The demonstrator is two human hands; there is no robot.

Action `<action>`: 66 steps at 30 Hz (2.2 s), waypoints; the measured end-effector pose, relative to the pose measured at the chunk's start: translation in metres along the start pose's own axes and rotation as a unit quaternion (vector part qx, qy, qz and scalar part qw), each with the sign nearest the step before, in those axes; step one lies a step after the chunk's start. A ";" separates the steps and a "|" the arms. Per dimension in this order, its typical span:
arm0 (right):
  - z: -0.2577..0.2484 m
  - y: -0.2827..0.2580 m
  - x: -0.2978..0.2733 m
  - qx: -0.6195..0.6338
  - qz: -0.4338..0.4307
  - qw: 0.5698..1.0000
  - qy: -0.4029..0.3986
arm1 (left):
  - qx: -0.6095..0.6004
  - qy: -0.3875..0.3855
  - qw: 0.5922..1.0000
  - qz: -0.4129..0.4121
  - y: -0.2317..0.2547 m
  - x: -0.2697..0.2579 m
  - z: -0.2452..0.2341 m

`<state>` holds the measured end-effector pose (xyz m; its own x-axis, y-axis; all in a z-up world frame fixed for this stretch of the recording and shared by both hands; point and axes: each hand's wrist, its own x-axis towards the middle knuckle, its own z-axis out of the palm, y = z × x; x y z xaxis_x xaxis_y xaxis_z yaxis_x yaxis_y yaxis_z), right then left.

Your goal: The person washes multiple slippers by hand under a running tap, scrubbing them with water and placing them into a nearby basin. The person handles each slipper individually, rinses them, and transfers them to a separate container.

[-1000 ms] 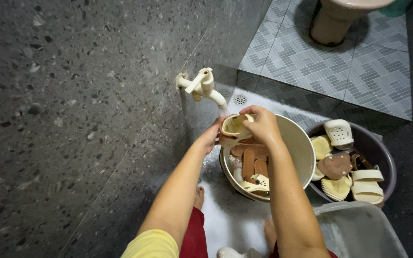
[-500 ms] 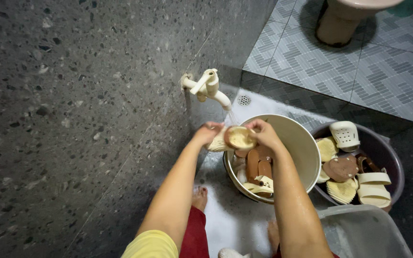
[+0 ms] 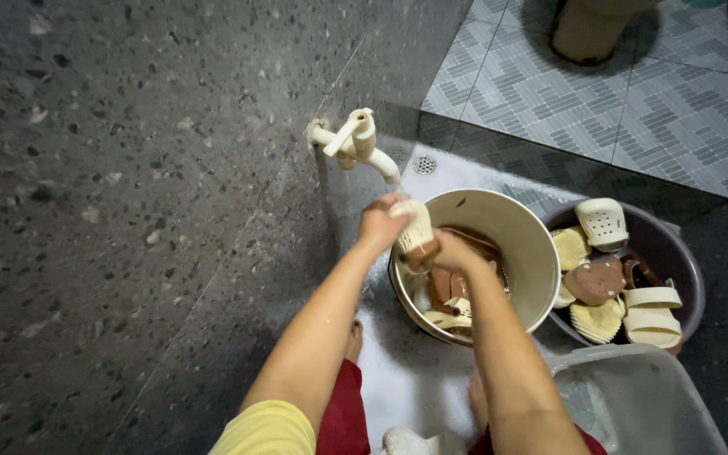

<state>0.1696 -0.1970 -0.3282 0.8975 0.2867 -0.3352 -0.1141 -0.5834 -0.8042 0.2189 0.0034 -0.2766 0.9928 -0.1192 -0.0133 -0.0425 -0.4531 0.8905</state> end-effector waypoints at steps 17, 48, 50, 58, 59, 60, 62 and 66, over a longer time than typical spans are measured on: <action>-0.062 -0.063 -0.033 0.291 -0.021 0.940 0.178 | -0.241 -0.033 0.965 -0.095 -0.061 0.013 0.030; 0.012 0.017 0.013 0.629 0.047 0.773 -0.064 | -0.359 -0.154 0.865 -0.315 -0.066 0.033 -0.043; 0.014 0.028 0.016 0.646 0.008 0.757 -0.103 | -0.386 -0.167 0.855 -0.304 -0.064 0.031 -0.038; 0.008 0.018 0.014 0.602 0.020 0.794 -0.085 | -0.390 -0.171 0.847 -0.317 -0.072 0.032 -0.031; 0.005 0.010 0.012 0.598 -0.002 0.797 -0.082 | -0.379 -0.162 0.851 -0.325 -0.076 0.034 -0.030; 0.001 0.001 0.008 0.580 0.025 0.813 -0.051 | -0.368 -0.154 0.855 -0.332 -0.080 0.035 -0.030; -0.007 -0.021 0.003 0.538 0.075 0.840 0.014 | -0.373 -0.141 0.850 -0.344 -0.090 0.040 -0.032; -0.013 -0.068 -0.007 0.511 0.077 0.853 0.076 | -0.461 -0.115 0.813 -0.338 -0.115 0.046 -0.047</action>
<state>0.1769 -0.1696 -0.2649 0.8744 0.1203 -0.4701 -0.4777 0.3839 -0.7902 0.2747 0.0916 -0.3578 0.7029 -0.3290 -0.6306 0.7108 0.3571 0.6060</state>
